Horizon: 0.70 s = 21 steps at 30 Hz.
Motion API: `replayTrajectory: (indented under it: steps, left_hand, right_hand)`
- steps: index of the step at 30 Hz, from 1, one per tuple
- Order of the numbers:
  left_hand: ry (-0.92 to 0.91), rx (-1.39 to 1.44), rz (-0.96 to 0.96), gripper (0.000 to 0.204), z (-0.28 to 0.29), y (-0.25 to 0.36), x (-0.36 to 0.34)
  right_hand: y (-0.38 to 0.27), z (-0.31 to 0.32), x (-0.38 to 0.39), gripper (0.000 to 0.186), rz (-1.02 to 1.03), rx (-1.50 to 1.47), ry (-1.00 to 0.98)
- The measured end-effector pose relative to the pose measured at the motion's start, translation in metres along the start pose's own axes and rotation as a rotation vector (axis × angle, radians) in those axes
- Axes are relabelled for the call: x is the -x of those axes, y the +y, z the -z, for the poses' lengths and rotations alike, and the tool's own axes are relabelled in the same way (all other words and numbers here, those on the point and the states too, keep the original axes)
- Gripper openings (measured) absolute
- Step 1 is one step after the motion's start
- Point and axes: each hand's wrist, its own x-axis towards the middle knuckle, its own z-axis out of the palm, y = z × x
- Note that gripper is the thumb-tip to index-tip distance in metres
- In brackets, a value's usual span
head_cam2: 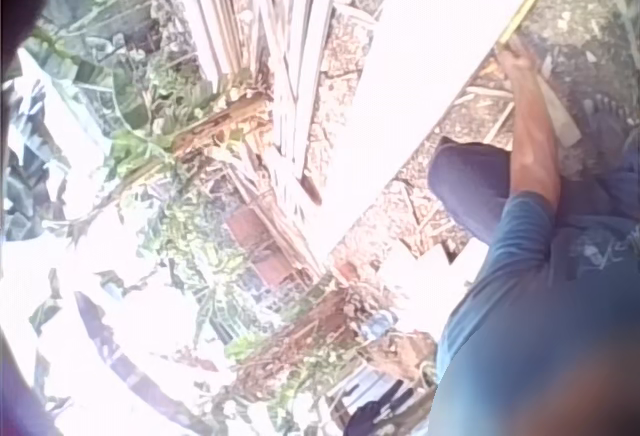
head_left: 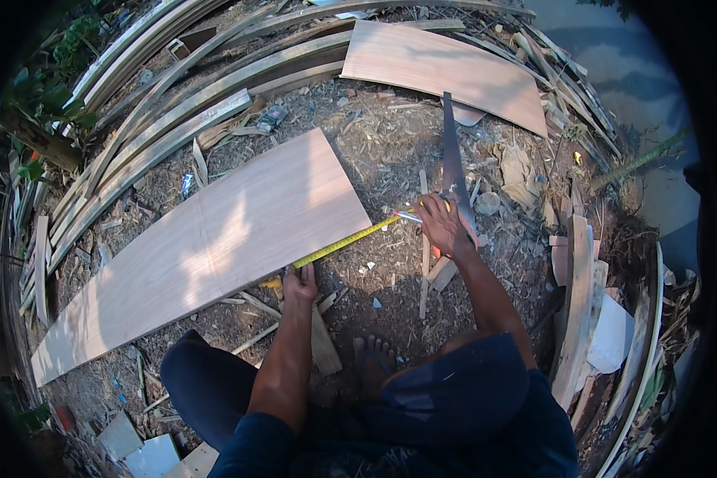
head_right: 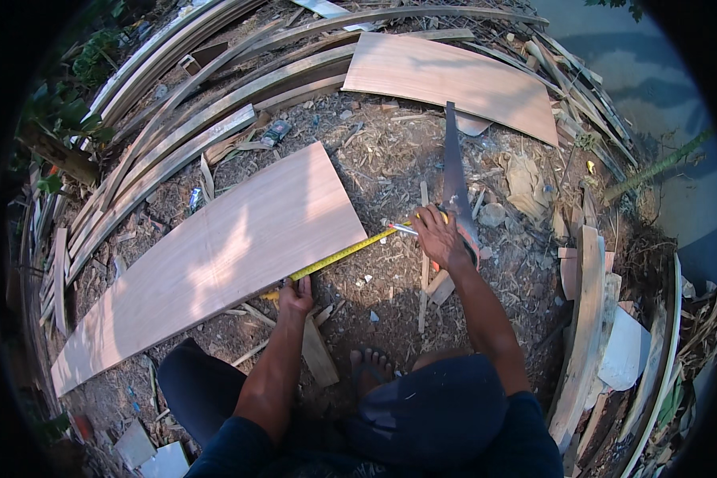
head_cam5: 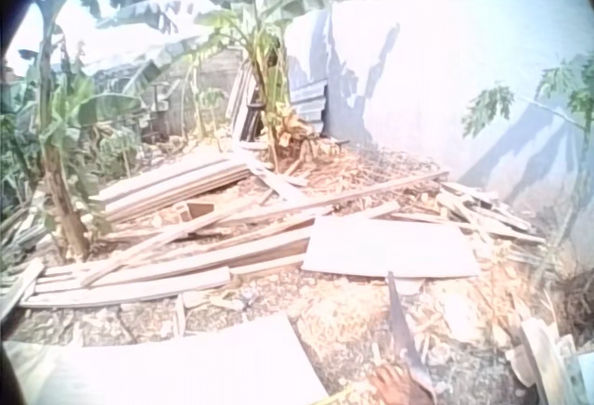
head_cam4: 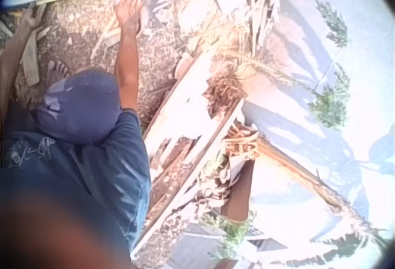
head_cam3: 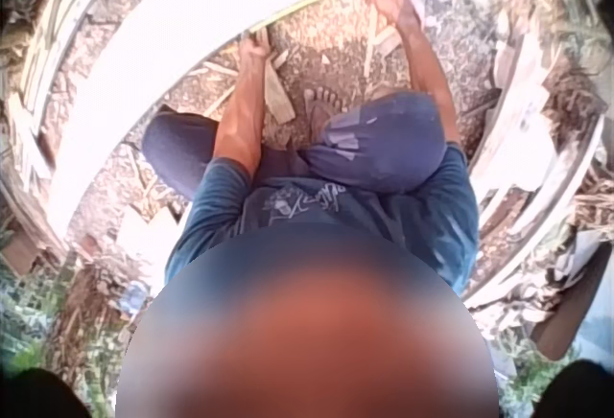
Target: The person measures and marks a large wooden board using a tape measure and pencil, then uses a hand saw to cut the board into smaller pieces. The person also uses a smaller piece of wood as a guide for straight cuts.
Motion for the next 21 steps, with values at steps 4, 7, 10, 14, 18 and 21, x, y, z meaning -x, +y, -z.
replayTrajectory:
  steps: [4,7,10,14,18,21]
  left_hand:
    - [0.028,0.01,0.003,0.033,0.003,0.001,-0.006]
    - [0.018,0.029,0.0,0.032,0.005,0.001,-0.008]
    - [0.013,0.035,-0.003,0.031,0.006,0.0,-0.009]
    - [0.012,-0.018,-0.001,0.031,0.005,0.001,-0.005]
    - [-0.004,-0.077,-0.009,0.03,0.005,0.003,0.013]
    - [-0.019,-0.17,-0.034,0.027,0.003,-0.001,0.044]
  right_hand:
    - [0.0,-0.001,-0.001,0.047,0.007,-0.026,0.029]
    - [0.0,-0.001,-0.001,0.046,0.003,-0.031,0.028]
    - [0.0,-0.002,-0.001,0.046,0.009,-0.035,0.038]
    - [0.001,-0.002,0.001,0.046,0.008,-0.028,0.049]
    - [-0.003,0.003,0.013,0.047,0.01,-0.017,-0.012]
    - [-0.02,0.007,0.034,0.052,-0.046,-0.073,-0.038]
